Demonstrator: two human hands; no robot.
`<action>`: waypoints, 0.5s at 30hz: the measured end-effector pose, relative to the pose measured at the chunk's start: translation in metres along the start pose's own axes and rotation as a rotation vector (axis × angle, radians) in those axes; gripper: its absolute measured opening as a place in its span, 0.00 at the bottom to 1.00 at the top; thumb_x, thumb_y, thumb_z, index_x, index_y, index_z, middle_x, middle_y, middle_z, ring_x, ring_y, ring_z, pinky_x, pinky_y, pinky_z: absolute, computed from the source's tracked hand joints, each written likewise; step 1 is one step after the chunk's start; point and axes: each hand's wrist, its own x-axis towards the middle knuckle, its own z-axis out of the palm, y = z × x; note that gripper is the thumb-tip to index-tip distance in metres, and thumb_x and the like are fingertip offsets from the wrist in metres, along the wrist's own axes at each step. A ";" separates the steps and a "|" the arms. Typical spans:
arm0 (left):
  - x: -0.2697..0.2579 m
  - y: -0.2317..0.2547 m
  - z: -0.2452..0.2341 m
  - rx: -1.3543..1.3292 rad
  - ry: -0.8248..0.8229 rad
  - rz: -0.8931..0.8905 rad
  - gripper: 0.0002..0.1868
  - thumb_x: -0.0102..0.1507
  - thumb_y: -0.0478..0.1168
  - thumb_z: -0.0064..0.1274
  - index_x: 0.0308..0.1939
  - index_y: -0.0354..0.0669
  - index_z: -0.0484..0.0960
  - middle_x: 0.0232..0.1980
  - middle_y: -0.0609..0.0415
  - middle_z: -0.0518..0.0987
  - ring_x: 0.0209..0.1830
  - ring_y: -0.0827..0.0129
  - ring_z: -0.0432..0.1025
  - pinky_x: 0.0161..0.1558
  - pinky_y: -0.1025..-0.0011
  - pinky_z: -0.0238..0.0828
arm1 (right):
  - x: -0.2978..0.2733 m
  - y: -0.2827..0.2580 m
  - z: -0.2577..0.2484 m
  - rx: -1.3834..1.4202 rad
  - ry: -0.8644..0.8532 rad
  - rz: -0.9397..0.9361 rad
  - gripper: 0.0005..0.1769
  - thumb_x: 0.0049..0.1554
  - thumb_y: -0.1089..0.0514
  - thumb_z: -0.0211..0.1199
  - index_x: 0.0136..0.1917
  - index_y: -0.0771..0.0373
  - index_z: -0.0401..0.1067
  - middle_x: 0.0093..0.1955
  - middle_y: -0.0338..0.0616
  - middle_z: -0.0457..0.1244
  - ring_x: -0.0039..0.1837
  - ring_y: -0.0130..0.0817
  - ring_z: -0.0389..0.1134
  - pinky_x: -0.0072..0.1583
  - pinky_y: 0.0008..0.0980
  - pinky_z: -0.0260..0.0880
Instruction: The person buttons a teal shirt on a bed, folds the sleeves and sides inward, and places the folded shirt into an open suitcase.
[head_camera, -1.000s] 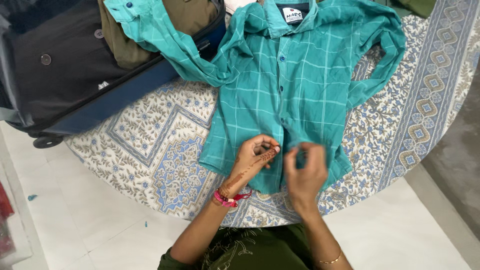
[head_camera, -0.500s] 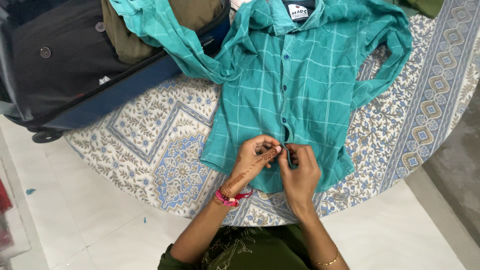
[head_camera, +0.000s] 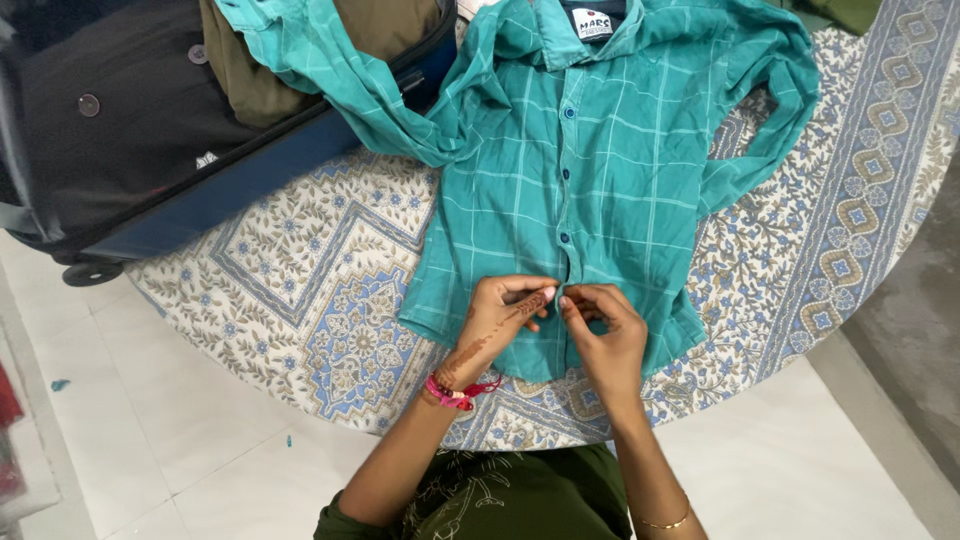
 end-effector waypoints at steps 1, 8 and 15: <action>-0.001 0.001 0.000 0.007 0.001 -0.008 0.16 0.65 0.42 0.60 0.52 0.34 0.87 0.38 0.57 0.85 0.33 0.81 0.76 0.29 0.81 0.75 | 0.000 -0.003 0.001 -0.039 0.017 -0.008 0.09 0.56 0.66 0.70 0.51 0.68 0.79 0.48 0.41 0.70 0.44 0.24 0.70 0.46 0.24 0.71; 0.001 0.002 0.005 0.072 0.075 -0.050 0.20 0.61 0.43 0.65 0.51 0.31 0.86 0.34 0.53 0.84 0.29 0.80 0.75 0.26 0.80 0.72 | 0.001 -0.011 0.003 -0.090 0.005 -0.123 0.09 0.56 0.67 0.69 0.51 0.68 0.78 0.47 0.44 0.70 0.45 0.28 0.72 0.47 0.26 0.71; 0.002 -0.005 0.006 0.083 0.137 -0.012 0.18 0.64 0.40 0.60 0.53 0.31 0.83 0.35 0.55 0.83 0.26 0.80 0.73 0.23 0.80 0.70 | 0.004 -0.009 0.006 -0.054 -0.023 -0.086 0.09 0.55 0.67 0.70 0.51 0.68 0.78 0.47 0.43 0.70 0.46 0.29 0.73 0.47 0.26 0.73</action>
